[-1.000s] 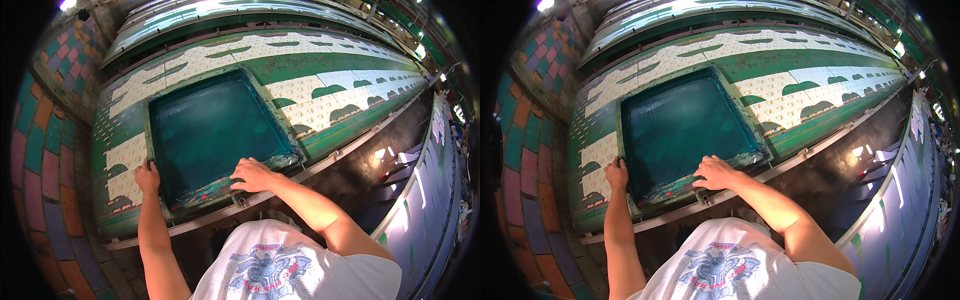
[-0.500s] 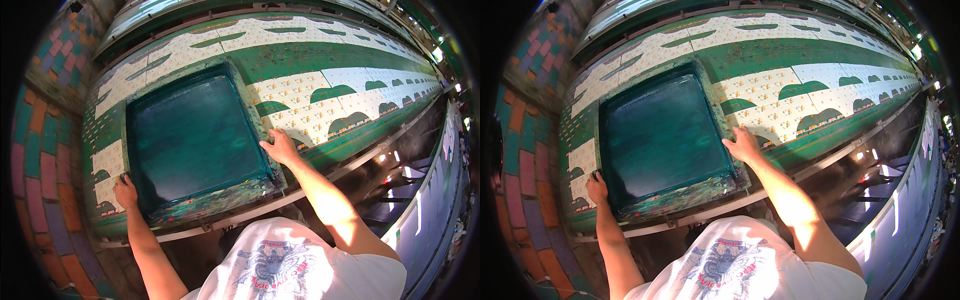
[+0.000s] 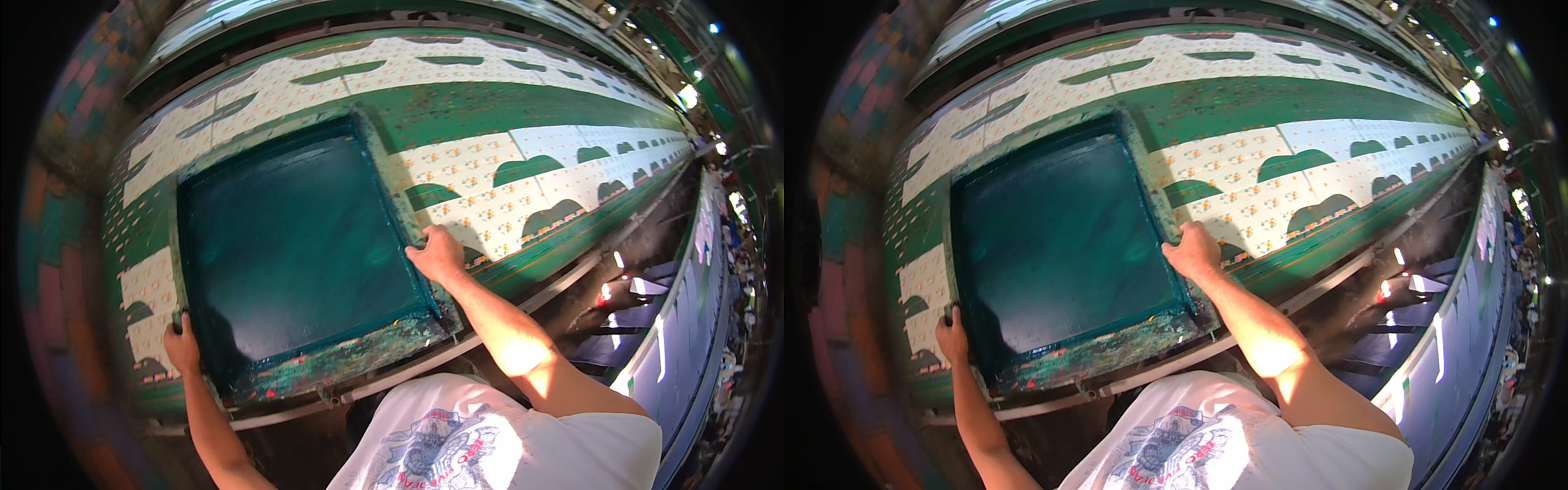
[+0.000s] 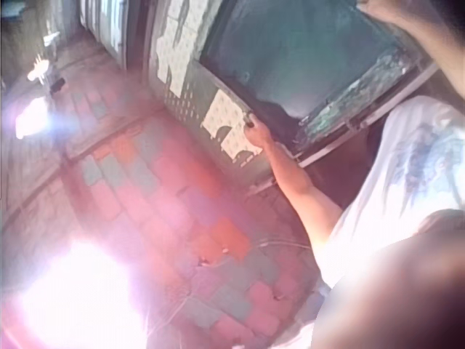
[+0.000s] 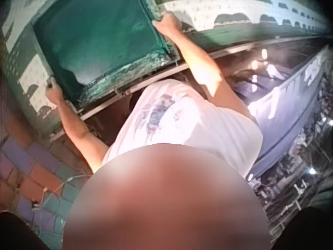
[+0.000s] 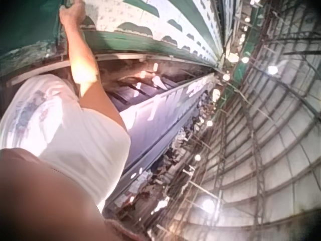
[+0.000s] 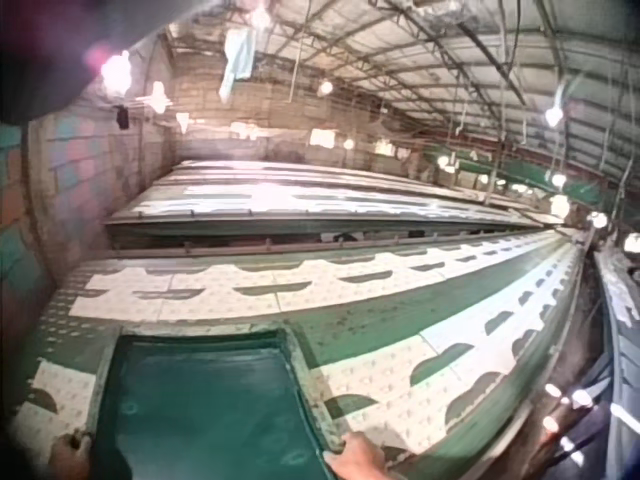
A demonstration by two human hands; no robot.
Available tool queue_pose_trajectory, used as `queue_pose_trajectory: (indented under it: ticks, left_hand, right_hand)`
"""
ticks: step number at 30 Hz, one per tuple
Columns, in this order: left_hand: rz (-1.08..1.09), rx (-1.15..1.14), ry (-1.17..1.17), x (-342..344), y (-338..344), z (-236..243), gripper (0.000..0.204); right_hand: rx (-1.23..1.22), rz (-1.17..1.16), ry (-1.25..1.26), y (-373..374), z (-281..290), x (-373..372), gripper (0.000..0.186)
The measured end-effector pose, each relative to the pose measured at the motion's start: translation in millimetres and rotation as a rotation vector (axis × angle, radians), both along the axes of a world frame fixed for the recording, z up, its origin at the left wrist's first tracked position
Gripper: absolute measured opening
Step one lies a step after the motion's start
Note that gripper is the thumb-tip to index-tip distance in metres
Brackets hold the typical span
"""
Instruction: The person walks through a workshop and begins screen printing on a long fabric roll. They repeatedly pull a squeegee across a screen frame to transfer green ink onto the fabric, then lift and reposition the screen to continue the process.
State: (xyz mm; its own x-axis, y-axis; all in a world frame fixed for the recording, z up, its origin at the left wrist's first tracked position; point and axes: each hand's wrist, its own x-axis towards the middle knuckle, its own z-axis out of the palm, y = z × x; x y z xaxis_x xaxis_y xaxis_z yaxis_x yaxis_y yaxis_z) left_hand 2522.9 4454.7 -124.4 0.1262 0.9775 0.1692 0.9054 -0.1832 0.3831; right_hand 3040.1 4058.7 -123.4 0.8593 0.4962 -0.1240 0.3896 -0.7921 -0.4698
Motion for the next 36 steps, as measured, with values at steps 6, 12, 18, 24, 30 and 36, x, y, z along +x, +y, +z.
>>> queue_pose_trajectory:
  ticks: [6, 12, 18, 24, 30, 36]
  left_hand:
    - [-0.069, -0.062, -0.139, -15, 14, -13, 0.077]
    - [-0.058, 0.143, -0.095, -26, 32, -42, 0.075]
    - [-0.088, -0.127, -0.428, -13, 44, -13, 0.052]
    - [-0.072, -0.186, -0.605, 59, -28, 41, 0.039]
    - [-0.093, -0.19, -0.629, 192, -120, 63, 0.033]
    - [-0.105, -0.108, -0.618, 370, -240, 54, 0.041]
  right_hand:
    - [0.052, -0.014, -0.035, 3, 2, -2, 0.053]
    - [0.064, 0.0, -0.019, 4, 32, -1, 0.048]
    - [0.156, 0.023, 0.0, -6, 71, 11, 0.045]
    - [0.18, -0.009, -0.033, -46, 97, 93, 0.039]
    - [0.203, -0.011, -0.162, -133, 99, 225, 0.045]
    - [0.221, -0.037, -0.143, -257, 70, 402, 0.056]
